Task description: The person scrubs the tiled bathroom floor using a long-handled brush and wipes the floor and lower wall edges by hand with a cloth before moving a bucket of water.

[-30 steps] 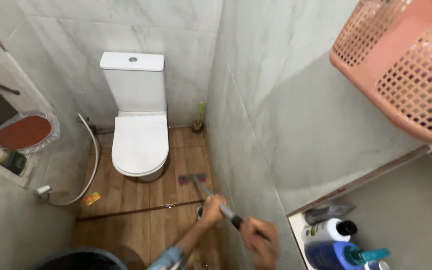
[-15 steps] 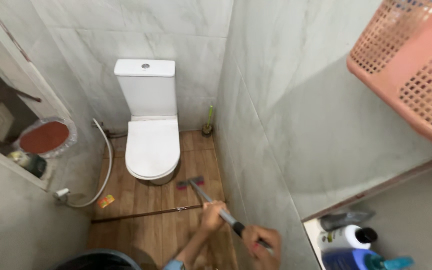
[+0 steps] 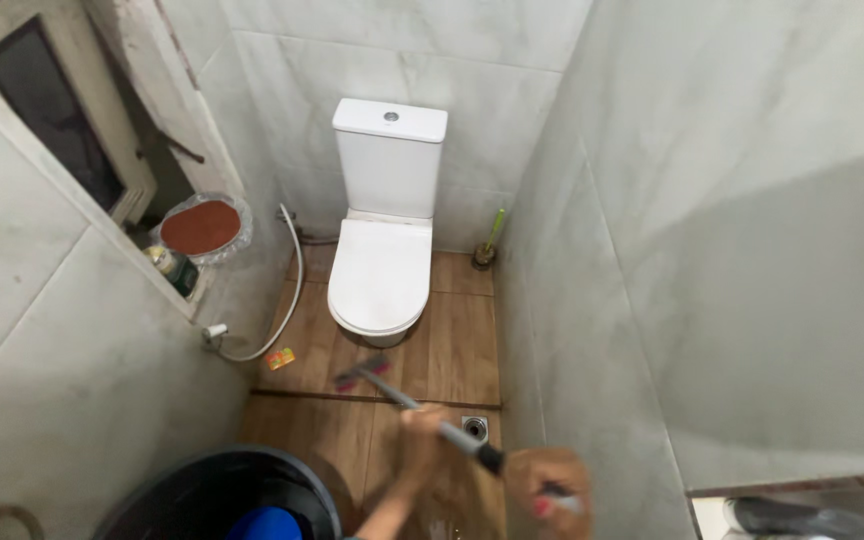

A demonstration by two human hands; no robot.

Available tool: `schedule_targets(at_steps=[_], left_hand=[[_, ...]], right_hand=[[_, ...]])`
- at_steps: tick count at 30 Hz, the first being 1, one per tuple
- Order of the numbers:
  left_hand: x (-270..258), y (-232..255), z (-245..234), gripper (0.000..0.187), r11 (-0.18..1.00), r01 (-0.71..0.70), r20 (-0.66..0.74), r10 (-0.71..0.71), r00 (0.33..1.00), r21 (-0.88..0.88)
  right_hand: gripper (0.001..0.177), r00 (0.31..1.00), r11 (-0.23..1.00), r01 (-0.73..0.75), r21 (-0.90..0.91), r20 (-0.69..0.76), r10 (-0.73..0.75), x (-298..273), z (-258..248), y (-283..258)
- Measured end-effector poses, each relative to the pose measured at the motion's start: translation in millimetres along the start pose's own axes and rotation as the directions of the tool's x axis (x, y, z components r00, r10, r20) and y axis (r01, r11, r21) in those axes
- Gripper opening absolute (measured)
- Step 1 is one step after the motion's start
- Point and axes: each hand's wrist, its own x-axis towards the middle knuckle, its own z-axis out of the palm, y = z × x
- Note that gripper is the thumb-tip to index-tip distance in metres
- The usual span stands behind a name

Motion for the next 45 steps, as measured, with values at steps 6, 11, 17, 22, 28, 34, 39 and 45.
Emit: schedule_targets(at_steps=[6, 11, 17, 22, 28, 34, 39, 45], left_hand=[[-18, -85, -5, 0.006, 0.981, -0.099, -0.008, 0.101, 0.995, 0.164], [-4, -33, 107, 0.020, 0.991, -0.093, 0.424, 0.127, 0.897, -0.101], [34, -29, 134, 0.017, 0.990, 0.125, 0.543, -0.067, 0.837, -0.069], [-10, -69, 67, 0.020, 0.982, 0.174, 0.367, -0.138, 0.920, -0.067], [-12, -79, 69, 0.028, 0.987, 0.160, 0.416, -0.148, 0.897, 0.004], [39, -37, 146, 0.021, 0.952, -0.172, 0.277, 0.242, 0.930, -0.254], [57, -34, 135, 0.022, 0.975, 0.027, 0.342, 0.052, 0.938, -0.221], [25, 12, 69, 0.016, 0.969, -0.005, 0.100, 0.031, 0.994, -0.246]], right_hand=[[0.052, 0.970, 0.999, 0.045, 0.027, -0.241, -0.037, -26, 40, 51], [0.036, 0.976, 0.992, -0.123, 0.007, -0.181, 0.122, -5, -31, -58], [0.035, 0.968, 0.981, -0.137, -0.140, -0.231, 0.102, 26, -17, -53], [0.036, 0.979, 0.993, -0.106, 0.057, -0.166, 0.114, 26, -16, -23], [0.037, 0.953, 0.990, -0.051, 0.133, -0.290, 0.088, -5, -24, -22], [0.039, 0.977, 0.988, -0.039, -0.152, -0.212, 0.006, -6, -39, -16], [0.042, 0.992, 0.967, -0.094, -0.235, -0.108, 0.070, 20, -28, -15], [0.042, 0.994, 0.996, -0.087, 0.001, -0.063, 0.086, 36, -41, -51]])
